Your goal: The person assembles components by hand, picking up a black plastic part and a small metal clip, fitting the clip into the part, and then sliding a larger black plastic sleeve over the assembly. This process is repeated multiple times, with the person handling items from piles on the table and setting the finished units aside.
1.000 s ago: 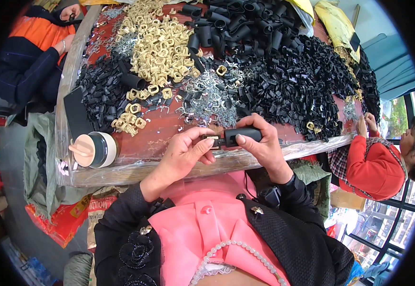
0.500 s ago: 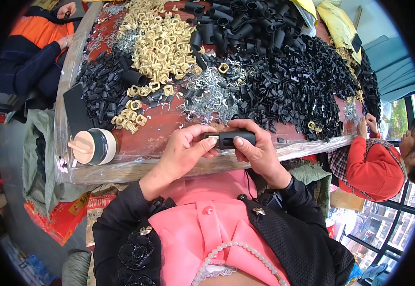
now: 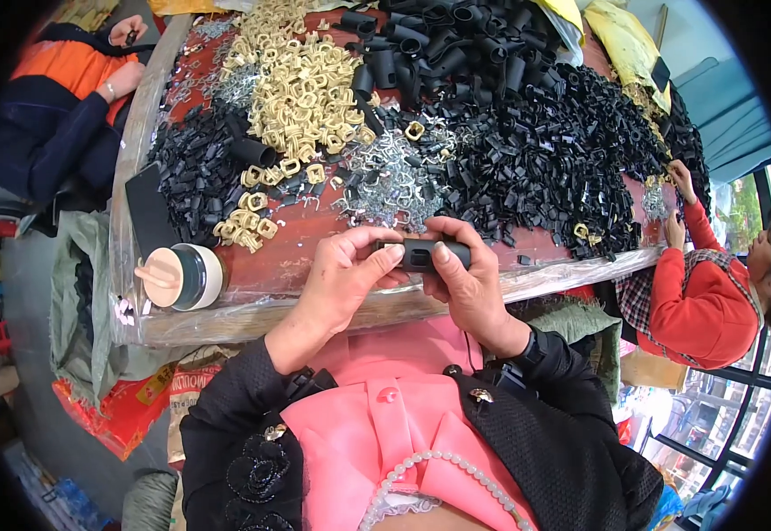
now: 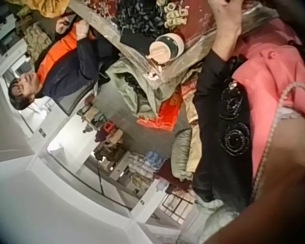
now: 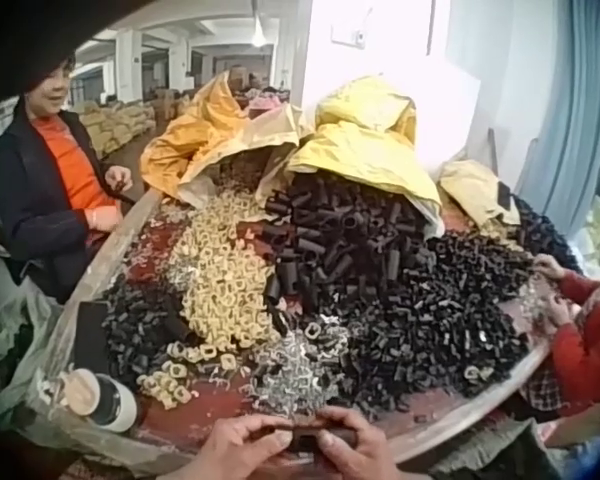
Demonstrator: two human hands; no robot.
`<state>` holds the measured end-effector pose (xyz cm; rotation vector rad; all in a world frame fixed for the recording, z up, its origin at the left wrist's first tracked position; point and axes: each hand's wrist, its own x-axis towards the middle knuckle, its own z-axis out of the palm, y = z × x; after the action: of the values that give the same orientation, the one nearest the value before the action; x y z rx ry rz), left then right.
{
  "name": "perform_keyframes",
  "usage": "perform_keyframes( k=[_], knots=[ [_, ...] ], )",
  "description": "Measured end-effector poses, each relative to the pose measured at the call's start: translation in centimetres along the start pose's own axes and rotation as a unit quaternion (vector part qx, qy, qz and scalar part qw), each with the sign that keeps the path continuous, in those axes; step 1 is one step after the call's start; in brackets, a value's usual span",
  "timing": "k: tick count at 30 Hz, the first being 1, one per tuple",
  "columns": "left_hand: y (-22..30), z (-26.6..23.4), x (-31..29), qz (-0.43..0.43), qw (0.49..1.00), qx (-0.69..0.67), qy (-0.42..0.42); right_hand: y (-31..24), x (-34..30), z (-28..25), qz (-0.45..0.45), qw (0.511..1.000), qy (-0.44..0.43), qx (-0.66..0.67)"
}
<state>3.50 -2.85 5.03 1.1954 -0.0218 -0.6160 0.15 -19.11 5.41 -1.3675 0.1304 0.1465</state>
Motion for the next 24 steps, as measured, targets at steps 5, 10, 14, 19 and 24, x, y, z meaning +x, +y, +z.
perform_keyframes(
  k=[5, 10, 14, 19, 24],
  knots=[
    [-0.1, 0.2, 0.2, -0.018, 1.0, -0.012, 0.002, 0.3, 0.1, -0.2, 0.045, 0.999, -0.006, 0.006],
    [0.5, 0.7, 0.1, -0.013, 1.0, -0.015, 0.019, 0.1, 0.4, -0.2, 0.051, 0.998, -0.011, 0.02],
    [0.5, -0.1, 0.4, -0.016, 1.0, 0.007, 0.021, 0.1, 1.4, -1.6, -0.008, 0.991, -0.093, -0.092],
    [0.7, -1.0, 0.5, -0.049, 0.998, 0.014, -0.027, -0.8, 2.8, -4.9, -0.231, 0.868, -0.091, -0.431],
    [1.2, -0.4, 0.6, -0.059, 0.995, -0.018, -0.081, -2.3, 3.2, -3.8, -0.32, 0.857, -0.143, -0.377]
  ],
)
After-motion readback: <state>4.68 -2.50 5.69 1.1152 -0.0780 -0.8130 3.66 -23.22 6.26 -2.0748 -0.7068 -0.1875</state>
